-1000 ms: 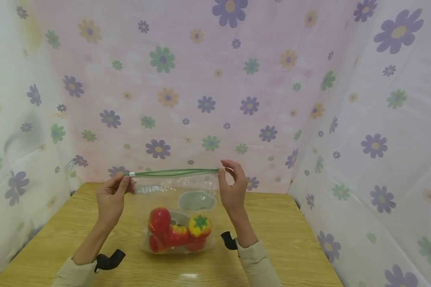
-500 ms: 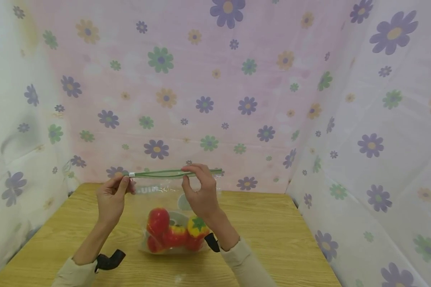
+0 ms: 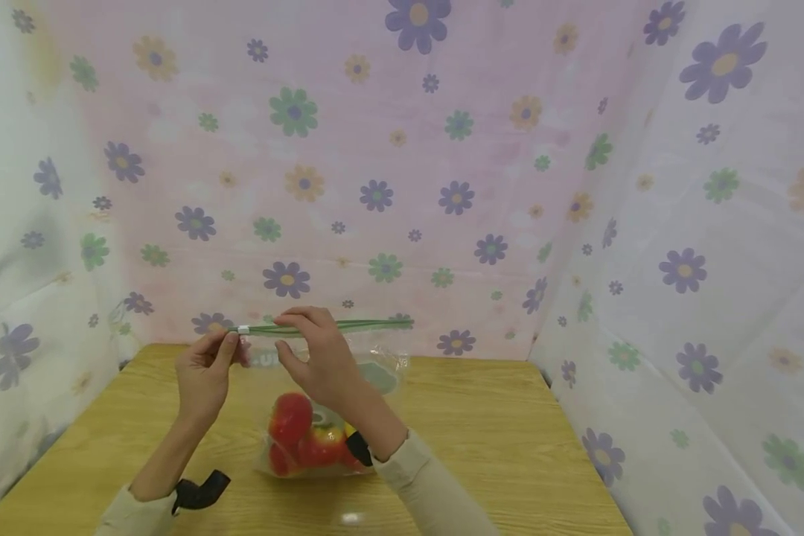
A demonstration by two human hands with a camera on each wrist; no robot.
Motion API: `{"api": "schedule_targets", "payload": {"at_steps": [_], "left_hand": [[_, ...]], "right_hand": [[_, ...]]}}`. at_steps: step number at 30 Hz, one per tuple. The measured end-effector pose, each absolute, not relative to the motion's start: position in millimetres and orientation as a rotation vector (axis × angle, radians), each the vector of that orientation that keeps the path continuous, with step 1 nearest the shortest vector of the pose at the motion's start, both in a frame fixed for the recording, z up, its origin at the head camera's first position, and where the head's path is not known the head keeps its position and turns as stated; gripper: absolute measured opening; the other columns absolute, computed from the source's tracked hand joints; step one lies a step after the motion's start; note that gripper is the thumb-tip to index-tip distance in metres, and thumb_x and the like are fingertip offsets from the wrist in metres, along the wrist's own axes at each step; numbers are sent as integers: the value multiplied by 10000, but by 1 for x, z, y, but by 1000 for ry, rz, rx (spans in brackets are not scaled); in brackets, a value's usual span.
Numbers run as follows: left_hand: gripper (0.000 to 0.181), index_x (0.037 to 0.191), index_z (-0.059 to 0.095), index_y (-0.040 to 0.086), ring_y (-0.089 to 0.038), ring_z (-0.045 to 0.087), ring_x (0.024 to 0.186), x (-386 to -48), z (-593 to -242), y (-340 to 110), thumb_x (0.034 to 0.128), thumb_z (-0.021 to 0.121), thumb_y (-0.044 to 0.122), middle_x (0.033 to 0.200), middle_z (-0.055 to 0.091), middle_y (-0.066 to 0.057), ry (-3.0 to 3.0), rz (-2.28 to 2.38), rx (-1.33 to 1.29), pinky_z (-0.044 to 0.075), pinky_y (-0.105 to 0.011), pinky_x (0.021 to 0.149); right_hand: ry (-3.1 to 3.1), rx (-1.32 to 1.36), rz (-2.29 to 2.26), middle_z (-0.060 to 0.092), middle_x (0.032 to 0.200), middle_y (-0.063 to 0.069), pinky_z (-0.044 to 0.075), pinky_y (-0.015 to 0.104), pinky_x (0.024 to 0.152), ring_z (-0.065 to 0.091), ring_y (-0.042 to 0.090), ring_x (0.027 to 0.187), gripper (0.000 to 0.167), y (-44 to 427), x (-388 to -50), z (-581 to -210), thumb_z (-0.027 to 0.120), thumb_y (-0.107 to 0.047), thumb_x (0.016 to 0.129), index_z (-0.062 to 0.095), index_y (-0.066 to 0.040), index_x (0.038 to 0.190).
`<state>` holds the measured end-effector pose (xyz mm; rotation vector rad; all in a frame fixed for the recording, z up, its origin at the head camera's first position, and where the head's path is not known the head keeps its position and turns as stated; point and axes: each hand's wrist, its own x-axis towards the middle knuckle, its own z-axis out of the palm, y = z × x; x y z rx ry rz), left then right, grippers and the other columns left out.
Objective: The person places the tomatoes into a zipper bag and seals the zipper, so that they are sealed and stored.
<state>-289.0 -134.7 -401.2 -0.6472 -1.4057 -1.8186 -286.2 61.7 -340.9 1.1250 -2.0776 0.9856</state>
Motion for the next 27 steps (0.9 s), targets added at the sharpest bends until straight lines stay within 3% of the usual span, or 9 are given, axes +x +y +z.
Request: {"api": "schedule_targets", "payload": {"at_steps": [11,18,27], "left_hand": [[157,971,619,-247,-65,633,623,-288,-402,-131,997,531,-120,776,707,15,-1395,-1848,-674,555,-161,598],[156,988,636,-228,-70,614,610,-288,-402,-129,999,543,-103,753,678,9,-1414,-1859,-661,548,-163,598],[160,990,644,-227,-73,611,603,-287,-401,-127,998,554,-95,740,672,5,-1424,-1884,-627,539,-165,581]], "right_hand": [[-2351,1058,889,669,1277,74,508,355,1035,592,224,1209,318,46,-290,-329,674,-205,1004,660,-69,1291],[-2420,1051,950,744,1136,34,564,243,916,706,147,1045,243,43,-294,-321,675,-246,1004,721,-76,1171],[-2427,1133,1041,755,1021,28,551,163,857,711,114,944,158,37,-301,-318,674,-199,1003,747,-73,1065]]}}
